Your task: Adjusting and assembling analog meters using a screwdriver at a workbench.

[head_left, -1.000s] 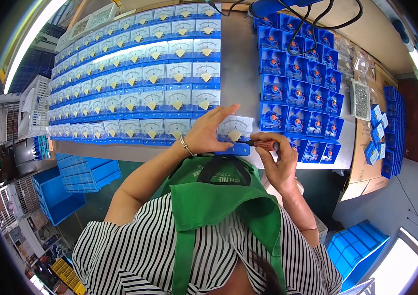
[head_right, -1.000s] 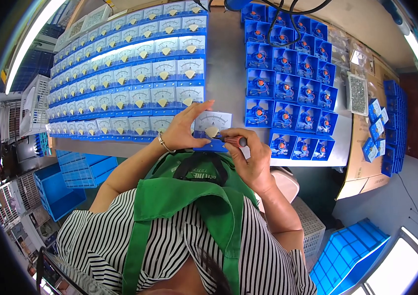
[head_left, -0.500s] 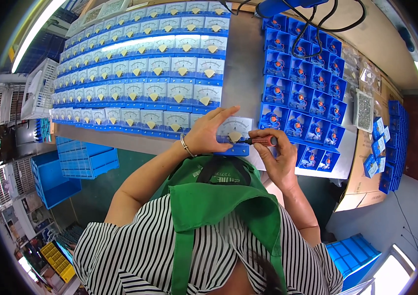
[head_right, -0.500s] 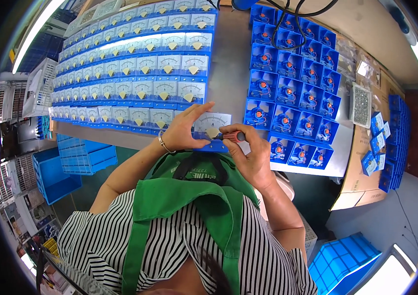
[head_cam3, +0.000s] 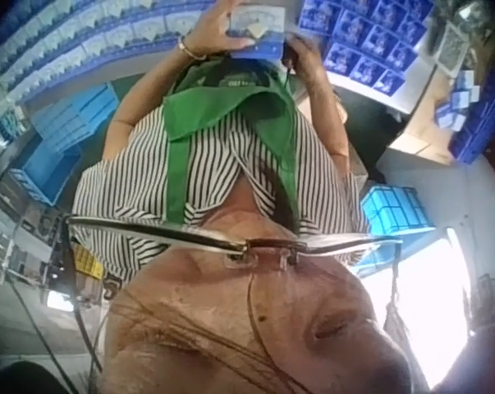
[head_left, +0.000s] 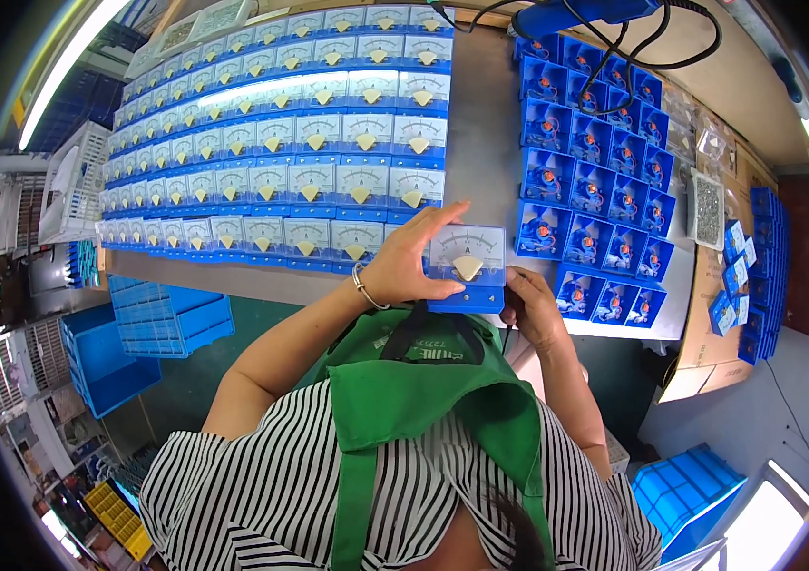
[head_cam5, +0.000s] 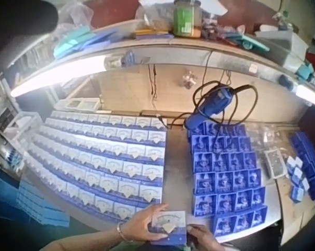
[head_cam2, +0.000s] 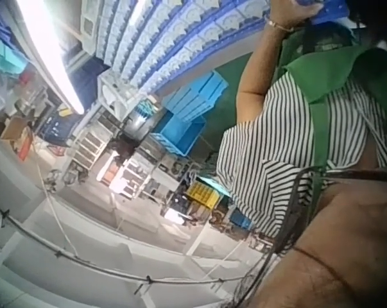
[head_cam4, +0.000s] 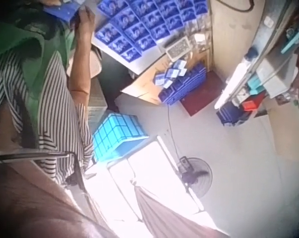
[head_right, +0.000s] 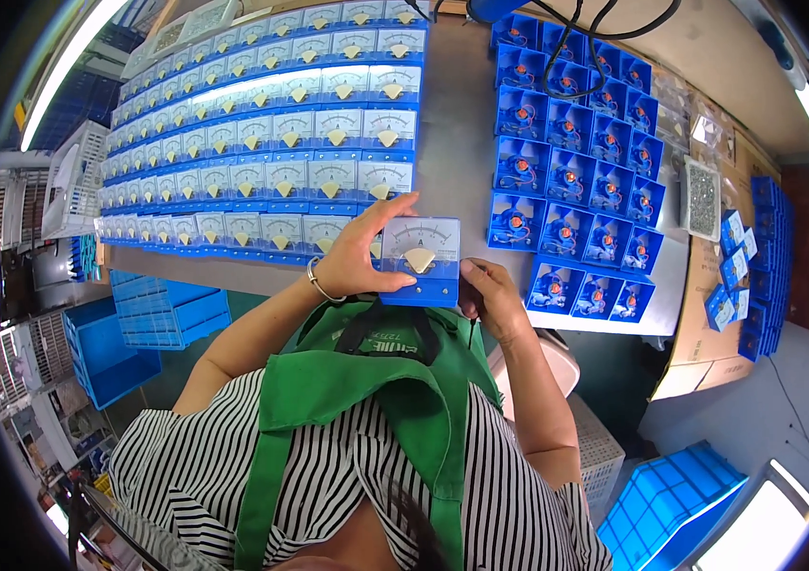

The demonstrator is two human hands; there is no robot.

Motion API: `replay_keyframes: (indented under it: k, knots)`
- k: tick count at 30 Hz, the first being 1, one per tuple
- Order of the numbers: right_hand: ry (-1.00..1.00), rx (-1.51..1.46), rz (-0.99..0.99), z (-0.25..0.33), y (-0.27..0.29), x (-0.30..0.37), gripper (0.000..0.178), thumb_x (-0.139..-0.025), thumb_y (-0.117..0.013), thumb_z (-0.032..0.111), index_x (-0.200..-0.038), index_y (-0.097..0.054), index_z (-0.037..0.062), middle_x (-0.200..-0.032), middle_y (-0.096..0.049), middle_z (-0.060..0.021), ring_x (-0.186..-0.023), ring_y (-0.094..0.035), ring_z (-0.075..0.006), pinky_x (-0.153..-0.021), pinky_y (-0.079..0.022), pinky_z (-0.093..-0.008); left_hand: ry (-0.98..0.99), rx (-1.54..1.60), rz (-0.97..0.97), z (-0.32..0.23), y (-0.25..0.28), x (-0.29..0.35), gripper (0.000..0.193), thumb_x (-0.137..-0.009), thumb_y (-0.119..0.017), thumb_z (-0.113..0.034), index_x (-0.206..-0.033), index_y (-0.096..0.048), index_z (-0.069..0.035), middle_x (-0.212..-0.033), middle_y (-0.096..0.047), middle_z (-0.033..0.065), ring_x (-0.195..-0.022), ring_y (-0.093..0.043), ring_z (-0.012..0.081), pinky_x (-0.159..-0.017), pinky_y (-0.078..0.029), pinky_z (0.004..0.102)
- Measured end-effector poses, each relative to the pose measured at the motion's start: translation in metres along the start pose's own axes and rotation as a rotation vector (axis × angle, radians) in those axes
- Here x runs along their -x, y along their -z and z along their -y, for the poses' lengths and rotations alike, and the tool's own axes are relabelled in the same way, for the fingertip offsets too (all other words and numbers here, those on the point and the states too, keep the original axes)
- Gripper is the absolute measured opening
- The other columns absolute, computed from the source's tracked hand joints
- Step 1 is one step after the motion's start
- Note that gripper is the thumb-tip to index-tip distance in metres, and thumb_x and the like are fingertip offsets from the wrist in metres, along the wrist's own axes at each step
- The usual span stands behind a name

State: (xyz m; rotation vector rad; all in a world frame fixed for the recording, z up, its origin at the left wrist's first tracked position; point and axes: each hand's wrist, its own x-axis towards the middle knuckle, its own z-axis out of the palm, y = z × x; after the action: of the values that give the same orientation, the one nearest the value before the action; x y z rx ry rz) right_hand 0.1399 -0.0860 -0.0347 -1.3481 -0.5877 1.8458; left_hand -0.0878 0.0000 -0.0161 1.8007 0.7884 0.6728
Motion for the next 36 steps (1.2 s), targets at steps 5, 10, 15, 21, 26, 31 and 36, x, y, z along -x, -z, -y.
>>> replay_keyframes:
  k: [5,10,15,21,26,31,36]
  knots:
    - [-0.002,-0.325,-0.073,-0.005,-0.005,0.008,0.026,-0.089,-0.066,0.026,-0.077,-0.054,0.0058,-0.058,-0.052,-0.0018,-0.04,-0.042,-0.0085,-0.038,-0.03,-0.022,-0.042,-0.104,0.091,0.024,0.001,0.007,0.094,-0.062,-0.082,-0.024,-0.141,-0.037,-0.007,-0.128,-0.049,0.0153,-0.12,-0.048,0.0311,-0.104,-0.036,0.0403]
    - [0.283,0.768,-0.431,-0.047,0.005,0.015,0.023,-0.086,-0.066,0.017,-0.074,-0.053,0.0031,-0.056,-0.058,-0.0075,-0.047,-0.057,-0.0168,-0.043,-0.042,-0.0303,-0.048,-0.715,0.103,0.071,0.021,0.033,0.087,-0.063,-0.082,-0.025,-0.137,-0.041,-0.009,-0.127,-0.049,0.0133,-0.122,-0.045,0.0327,-0.105,-0.033,0.0467]
    - [0.394,1.404,-0.698,-0.083,0.026,-0.016,0.014,-0.081,-0.068,0.017,-0.083,-0.058,0.0073,-0.075,-0.065,-0.0134,-0.065,-0.064,-0.0345,-0.055,-0.049,-0.0434,-0.029,-0.742,0.148,0.093,0.018,0.032,0.081,-0.062,-0.08,-0.021,-0.133,-0.045,-0.011,-0.122,-0.051,0.0115,-0.115,-0.049,0.0308,-0.106,-0.032,0.0492]
    - [0.58,1.017,-0.706,-0.038,-0.012,-0.006,0.013,-0.085,-0.066,0.01,-0.094,-0.066,0.0005,-0.077,-0.066,-0.0105,-0.062,-0.064,-0.0211,-0.057,-0.049,-0.0323,-0.033,-0.304,0.076,0.053,0.036,0.03,0.077,-0.061,-0.078,-0.02,-0.13,-0.046,-0.005,-0.119,-0.052,0.0155,-0.11,-0.051,0.0343,-0.097,-0.043,0.0421]
    - [0.24,0.045,-0.039,-0.033,-0.052,-0.009,0.014,-0.087,-0.061,0.004,-0.099,-0.067,-0.001,-0.075,-0.067,-0.0028,-0.057,-0.054,-0.006,-0.05,-0.04,-0.0199,-0.158,-0.121,0.102,-0.018,0.062,0.004,0.075,-0.061,-0.074,-0.02,-0.13,-0.049,-0.004,-0.119,-0.051,0.0165,-0.112,-0.051,0.0313,-0.097,-0.042,0.0361]
    - [0.328,-0.331,0.015,-0.017,-0.089,-0.011,0.015,-0.085,-0.064,0.002,-0.099,-0.068,0.0005,-0.087,-0.07,-0.0064,-0.072,-0.065,-0.0109,-0.064,-0.053,-0.024,-0.156,-0.066,0.114,-0.03,0.071,-0.002,0.081,-0.061,-0.074,-0.025,-0.134,-0.046,-0.004,-0.12,-0.053,0.017,-0.112,-0.053,0.0308,-0.097,-0.042,0.037]
    - [0.362,-0.4,0.082,-0.026,-0.084,-0.014,0.019,-0.082,-0.068,0.002,-0.101,-0.068,0.0002,-0.096,-0.07,-0.0084,-0.083,-0.067,-0.0134,-0.075,-0.055,-0.0278,-0.087,-0.033,0.107,-0.03,0.067,0.0,0.087,-0.061,-0.074,-0.027,-0.139,-0.041,-0.004,-0.12,-0.056,0.0169,-0.111,-0.055,0.0301,-0.098,-0.041,0.0384]
